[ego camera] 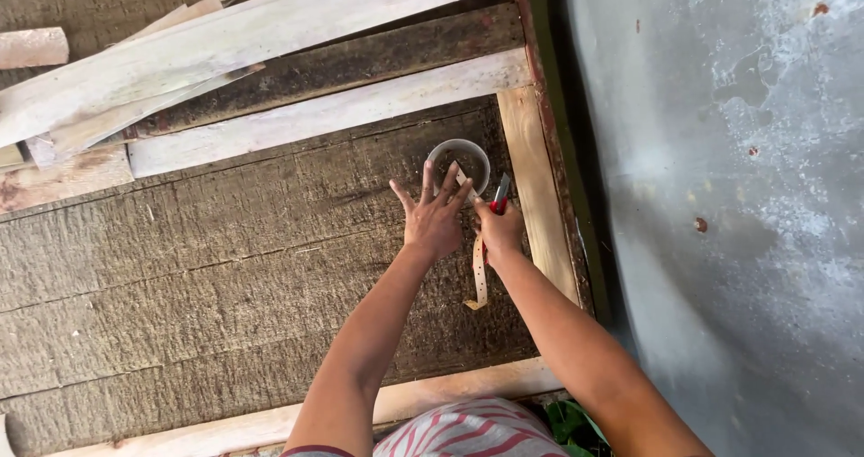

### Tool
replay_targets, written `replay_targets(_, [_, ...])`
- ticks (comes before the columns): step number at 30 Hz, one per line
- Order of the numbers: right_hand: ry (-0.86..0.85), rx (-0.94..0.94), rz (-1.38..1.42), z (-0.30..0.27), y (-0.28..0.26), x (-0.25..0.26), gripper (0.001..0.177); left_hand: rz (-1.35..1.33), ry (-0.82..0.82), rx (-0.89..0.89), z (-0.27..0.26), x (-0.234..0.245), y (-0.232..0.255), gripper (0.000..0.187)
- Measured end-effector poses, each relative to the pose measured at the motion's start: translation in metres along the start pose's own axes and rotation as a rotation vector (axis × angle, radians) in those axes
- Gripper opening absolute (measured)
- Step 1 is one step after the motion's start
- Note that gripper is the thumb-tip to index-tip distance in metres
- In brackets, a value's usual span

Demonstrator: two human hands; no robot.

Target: Measuring, cutting, and gluing thin wood veneer strips onto a wooden frame.

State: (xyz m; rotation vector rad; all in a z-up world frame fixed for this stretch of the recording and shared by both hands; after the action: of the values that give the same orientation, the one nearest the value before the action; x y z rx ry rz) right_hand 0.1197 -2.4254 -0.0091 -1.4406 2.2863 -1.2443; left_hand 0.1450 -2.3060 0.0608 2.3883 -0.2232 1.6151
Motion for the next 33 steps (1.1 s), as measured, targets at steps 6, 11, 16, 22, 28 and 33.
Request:
replay_targets(6, [0.023,0.025,-0.032,0.015,0.007,-0.001,0.023,0.034,-0.023,0.052,0.009,0.004,0.003,0.095])
replay_targets(11, [0.005,0.041,-0.026,0.016,0.002,0.0,0.022,0.088,-0.078,0.068,0.015,0.014,0.003,0.087])
replay_targets(16, [-0.002,0.013,0.006,0.014,-0.002,0.011,0.021,0.141,-0.116,0.057,0.022,0.015,0.003,0.08])
replay_targets(22, [-0.057,-0.039,0.207,-0.001,-0.011,0.057,0.023,0.145,-0.096,0.046,0.02,0.018,0.007,0.073])
replay_targets(28, [-0.074,0.011,0.47,0.008,-0.058,0.07,0.026,-0.199,0.371,-0.002,0.055,-0.007,0.012,0.048])
replay_targets(33, [-0.084,0.095,0.545,0.107,-0.062,0.037,0.027,-0.248,0.397,-0.071,0.12,-0.011,0.012,0.069])
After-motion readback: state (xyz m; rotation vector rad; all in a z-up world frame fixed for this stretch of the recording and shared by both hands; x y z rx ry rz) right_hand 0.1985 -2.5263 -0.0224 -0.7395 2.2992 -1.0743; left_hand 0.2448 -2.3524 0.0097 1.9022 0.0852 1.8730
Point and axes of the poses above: each hand's wrist, its own z-axis towards the middle knuckle, its own x-axis out of the back of the hand, y = z × x, the point moved 1 cm from there along z, towards the middle knuckle, and after that the axes turned 9 degrees about y, right-handed, at the moved point
